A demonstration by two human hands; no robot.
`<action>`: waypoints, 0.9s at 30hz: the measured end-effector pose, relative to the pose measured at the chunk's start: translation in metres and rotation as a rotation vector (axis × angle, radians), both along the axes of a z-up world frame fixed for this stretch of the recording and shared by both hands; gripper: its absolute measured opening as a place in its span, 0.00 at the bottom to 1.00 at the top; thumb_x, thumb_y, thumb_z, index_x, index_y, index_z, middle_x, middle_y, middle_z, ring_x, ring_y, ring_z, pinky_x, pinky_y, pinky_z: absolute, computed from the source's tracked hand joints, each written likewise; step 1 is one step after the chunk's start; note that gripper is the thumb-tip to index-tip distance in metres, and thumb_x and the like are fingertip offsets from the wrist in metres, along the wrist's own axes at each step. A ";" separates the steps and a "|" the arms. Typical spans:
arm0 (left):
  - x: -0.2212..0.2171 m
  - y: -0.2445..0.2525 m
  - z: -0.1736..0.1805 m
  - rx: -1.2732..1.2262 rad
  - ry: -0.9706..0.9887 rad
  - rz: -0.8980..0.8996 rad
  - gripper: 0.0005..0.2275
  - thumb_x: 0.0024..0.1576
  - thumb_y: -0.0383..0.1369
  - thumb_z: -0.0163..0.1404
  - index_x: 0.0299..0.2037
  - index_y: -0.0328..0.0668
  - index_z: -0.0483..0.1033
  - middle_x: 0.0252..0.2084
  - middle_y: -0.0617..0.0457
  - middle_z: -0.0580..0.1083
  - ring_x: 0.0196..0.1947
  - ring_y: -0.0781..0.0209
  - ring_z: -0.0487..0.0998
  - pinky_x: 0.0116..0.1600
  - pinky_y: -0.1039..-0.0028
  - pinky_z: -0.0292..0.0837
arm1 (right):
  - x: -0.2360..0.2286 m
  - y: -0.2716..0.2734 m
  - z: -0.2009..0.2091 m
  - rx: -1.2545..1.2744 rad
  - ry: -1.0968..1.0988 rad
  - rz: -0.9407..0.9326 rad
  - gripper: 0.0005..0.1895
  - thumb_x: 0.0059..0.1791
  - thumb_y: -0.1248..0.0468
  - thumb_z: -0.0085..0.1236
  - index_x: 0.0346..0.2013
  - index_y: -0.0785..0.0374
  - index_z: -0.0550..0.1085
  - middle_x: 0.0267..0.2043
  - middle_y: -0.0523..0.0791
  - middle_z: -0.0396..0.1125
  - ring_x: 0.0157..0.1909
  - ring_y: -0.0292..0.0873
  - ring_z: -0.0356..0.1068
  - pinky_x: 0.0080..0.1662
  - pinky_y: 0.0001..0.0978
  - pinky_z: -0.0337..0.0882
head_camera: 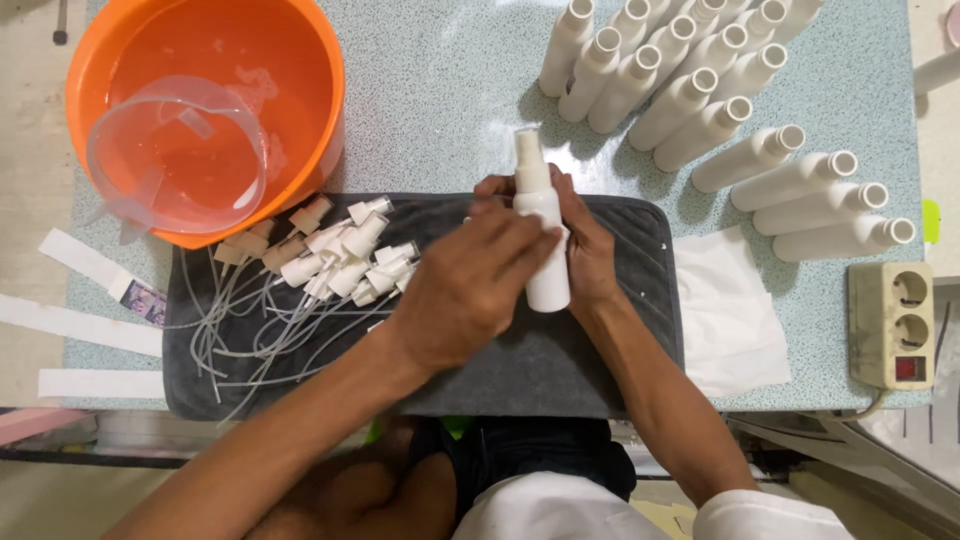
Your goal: Assembling spray bottles by cleaning nozzles and inserting them into bottles
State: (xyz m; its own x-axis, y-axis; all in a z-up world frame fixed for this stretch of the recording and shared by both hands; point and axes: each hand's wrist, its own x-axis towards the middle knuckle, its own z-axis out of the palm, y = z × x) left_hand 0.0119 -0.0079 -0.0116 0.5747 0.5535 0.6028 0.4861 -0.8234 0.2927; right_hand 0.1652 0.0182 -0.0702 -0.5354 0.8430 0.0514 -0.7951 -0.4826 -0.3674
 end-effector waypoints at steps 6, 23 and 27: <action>-0.004 0.009 0.010 0.105 0.135 0.148 0.11 0.63 0.18 0.48 0.55 0.28 0.72 0.54 0.41 0.71 0.51 0.44 0.74 0.42 0.64 0.77 | 0.002 -0.002 -0.026 -0.123 -0.100 -0.150 0.21 0.60 0.52 0.46 0.59 0.66 0.68 0.56 0.54 0.69 0.62 0.49 0.69 0.68 0.39 0.67; 0.019 -0.004 0.006 0.081 0.010 -0.141 0.05 0.63 0.19 0.53 0.45 0.18 0.77 0.46 0.36 0.77 0.44 0.47 0.77 0.46 0.63 0.79 | 0.005 0.013 -0.038 -0.125 0.130 0.113 0.37 0.55 0.49 0.48 0.73 0.64 0.53 0.78 0.64 0.44 0.80 0.64 0.45 0.77 0.53 0.51; 0.003 0.014 0.014 0.151 0.146 -0.030 0.10 0.67 0.23 0.45 0.53 0.20 0.77 0.54 0.35 0.74 0.50 0.41 0.76 0.56 0.57 0.78 | -0.005 0.002 0.028 -0.443 -0.063 -0.053 0.45 0.44 0.53 0.38 0.75 0.67 0.48 0.75 0.67 0.45 0.77 0.71 0.44 0.77 0.59 0.43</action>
